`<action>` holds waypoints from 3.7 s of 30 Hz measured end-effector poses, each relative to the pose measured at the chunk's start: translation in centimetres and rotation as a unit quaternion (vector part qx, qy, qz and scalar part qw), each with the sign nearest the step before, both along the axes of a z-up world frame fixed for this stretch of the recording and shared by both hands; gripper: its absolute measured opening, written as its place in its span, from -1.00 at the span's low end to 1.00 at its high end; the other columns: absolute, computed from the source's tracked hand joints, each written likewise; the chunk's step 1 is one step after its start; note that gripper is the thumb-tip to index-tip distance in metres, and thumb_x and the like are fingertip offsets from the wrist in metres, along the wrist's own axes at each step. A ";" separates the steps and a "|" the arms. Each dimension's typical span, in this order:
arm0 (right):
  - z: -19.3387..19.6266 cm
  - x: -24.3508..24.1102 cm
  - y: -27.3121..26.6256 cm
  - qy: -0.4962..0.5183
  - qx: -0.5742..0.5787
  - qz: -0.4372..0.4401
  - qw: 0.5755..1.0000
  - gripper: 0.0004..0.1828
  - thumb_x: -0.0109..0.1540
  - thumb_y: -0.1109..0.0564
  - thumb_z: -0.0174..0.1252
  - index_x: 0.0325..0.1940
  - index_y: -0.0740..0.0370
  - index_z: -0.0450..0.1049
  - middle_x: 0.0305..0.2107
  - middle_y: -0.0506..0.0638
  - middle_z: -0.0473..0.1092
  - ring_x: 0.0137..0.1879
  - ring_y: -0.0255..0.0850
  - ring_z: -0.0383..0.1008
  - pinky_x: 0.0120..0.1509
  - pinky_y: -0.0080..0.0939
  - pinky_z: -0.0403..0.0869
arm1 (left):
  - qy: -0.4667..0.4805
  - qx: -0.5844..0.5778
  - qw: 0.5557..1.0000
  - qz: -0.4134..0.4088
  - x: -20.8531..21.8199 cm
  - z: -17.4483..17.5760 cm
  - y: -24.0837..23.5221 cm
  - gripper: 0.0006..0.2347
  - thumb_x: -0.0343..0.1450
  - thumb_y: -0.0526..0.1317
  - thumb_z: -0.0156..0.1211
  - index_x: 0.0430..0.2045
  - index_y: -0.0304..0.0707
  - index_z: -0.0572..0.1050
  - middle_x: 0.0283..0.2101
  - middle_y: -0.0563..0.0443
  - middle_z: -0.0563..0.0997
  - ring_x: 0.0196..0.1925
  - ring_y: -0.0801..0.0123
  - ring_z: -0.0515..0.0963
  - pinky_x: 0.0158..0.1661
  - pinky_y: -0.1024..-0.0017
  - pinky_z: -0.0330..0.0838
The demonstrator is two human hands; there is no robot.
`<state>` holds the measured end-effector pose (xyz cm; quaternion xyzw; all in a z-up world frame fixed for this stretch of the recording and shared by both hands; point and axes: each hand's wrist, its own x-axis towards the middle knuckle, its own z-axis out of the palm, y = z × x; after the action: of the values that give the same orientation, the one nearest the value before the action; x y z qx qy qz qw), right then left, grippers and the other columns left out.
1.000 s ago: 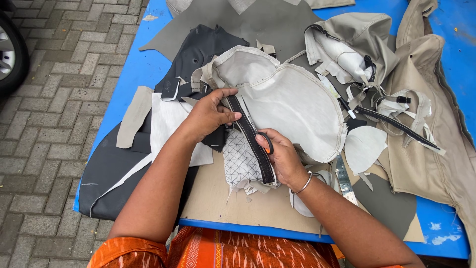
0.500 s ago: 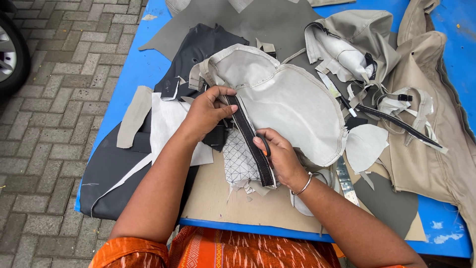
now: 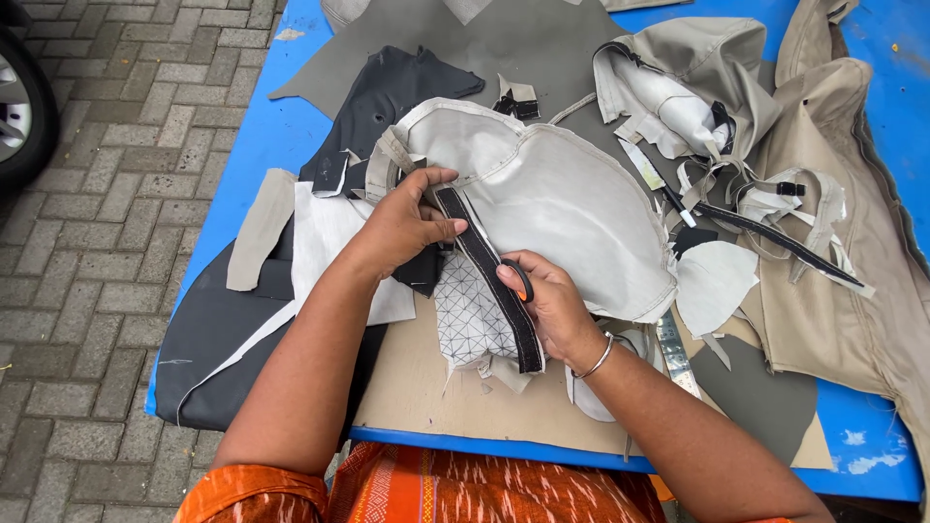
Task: Trimming excess material from a leather assembly using scissors on a cutting table.
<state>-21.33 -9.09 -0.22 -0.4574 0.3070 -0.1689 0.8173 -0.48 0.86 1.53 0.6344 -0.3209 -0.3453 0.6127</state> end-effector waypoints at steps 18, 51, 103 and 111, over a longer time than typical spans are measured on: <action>0.6 -0.3 0.1 -0.015 -0.002 -0.007 1.000 -0.71 0.21 0.12 0.27 -0.03 0.27 0.51 -0.62 -0.07 0.32 -0.60 -0.36 0.47 -0.60 -0.46 0.48 | -0.025 -0.079 0.996 -0.031 -0.9 -0.2 -0.6 -0.26 0.24 -0.50 0.45 0.36 -0.33 0.23 0.18 -0.27 0.19 -0.39 0.28 0.68 -0.25 0.42 0.68; 1.9 -1.2 -2.8 0.018 -0.171 0.035 0.984 -0.61 0.25 0.04 0.24 0.07 0.33 0.51 -0.64 0.18 0.39 -0.60 -0.22 0.44 -0.72 -0.51 0.24 | -0.441 -0.037 0.856 0.268 -1.9 6.5 2.3 -0.45 0.34 -0.45 0.44 0.26 -0.22 0.38 0.35 -0.36 0.01 -0.17 0.07 0.69 -0.15 0.15 0.64; 3.5 -1.9 -4.2 0.043 -0.085 0.002 0.995 -0.66 0.24 -0.01 0.27 -0.06 0.27 0.46 -0.62 0.25 0.46 -0.61 -0.15 0.52 -0.74 -0.42 0.40 | 0.442 -0.171 0.866 0.159 -4.0 -3.3 -7.2 -0.55 0.40 -0.22 0.00 0.13 -0.63 0.24 0.10 -0.57 0.41 0.22 -0.44 0.44 0.20 -0.17 0.34; 4.1 -1.9 -2.0 -0.019 -0.058 0.002 0.998 -0.65 0.25 0.01 0.23 -0.02 0.30 0.46 -0.63 0.25 0.43 -0.60 -0.12 0.51 -0.71 -0.38 0.42 | 0.441 -0.259 0.839 0.184 -7.0 2.3 -6.0 -0.59 0.35 -0.11 0.29 0.01 -0.37 0.46 0.03 -0.30 0.60 0.06 -0.08 0.62 0.17 -0.11 0.47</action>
<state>-23.25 -11.09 3.89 -0.5012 0.2800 -0.1939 0.7955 -7.47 -5.17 3.86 0.2801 0.0285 -0.3736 0.8838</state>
